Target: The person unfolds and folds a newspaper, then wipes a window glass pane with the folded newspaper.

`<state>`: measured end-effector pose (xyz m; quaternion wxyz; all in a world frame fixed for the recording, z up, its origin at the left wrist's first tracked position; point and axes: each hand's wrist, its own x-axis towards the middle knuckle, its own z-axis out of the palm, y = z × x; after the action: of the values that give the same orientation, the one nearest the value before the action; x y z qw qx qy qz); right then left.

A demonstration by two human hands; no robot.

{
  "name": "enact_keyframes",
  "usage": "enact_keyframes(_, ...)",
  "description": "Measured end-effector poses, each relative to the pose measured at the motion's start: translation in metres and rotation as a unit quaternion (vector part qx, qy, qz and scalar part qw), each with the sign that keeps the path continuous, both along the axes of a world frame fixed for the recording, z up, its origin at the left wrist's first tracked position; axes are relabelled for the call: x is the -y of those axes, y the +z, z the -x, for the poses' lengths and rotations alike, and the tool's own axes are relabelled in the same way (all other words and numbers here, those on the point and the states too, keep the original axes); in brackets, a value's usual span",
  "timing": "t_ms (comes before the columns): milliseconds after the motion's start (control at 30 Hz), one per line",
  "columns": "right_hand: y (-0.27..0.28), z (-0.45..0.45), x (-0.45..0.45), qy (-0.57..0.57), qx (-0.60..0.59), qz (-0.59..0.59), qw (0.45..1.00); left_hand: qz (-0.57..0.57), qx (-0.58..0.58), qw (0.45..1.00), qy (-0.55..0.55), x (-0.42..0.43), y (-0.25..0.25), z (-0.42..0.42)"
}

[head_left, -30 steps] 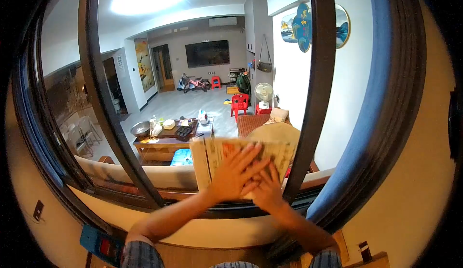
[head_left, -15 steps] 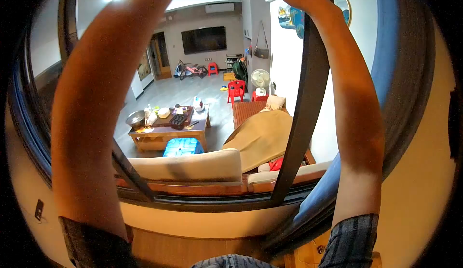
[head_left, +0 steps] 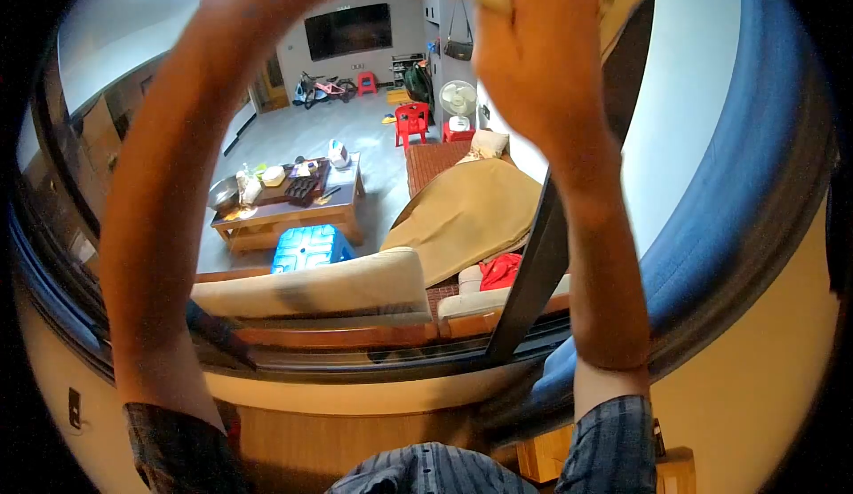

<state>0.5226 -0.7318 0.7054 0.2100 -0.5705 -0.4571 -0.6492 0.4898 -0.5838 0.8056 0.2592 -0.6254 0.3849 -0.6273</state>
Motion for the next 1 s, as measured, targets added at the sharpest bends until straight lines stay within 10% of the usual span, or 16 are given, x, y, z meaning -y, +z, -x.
enact_keyframes(1000, -0.403, 0.087, -0.003, 0.018, -0.409, -0.057, 0.911, 0.046, -0.534, 0.844, 0.025, 0.018, -0.361, 0.059)
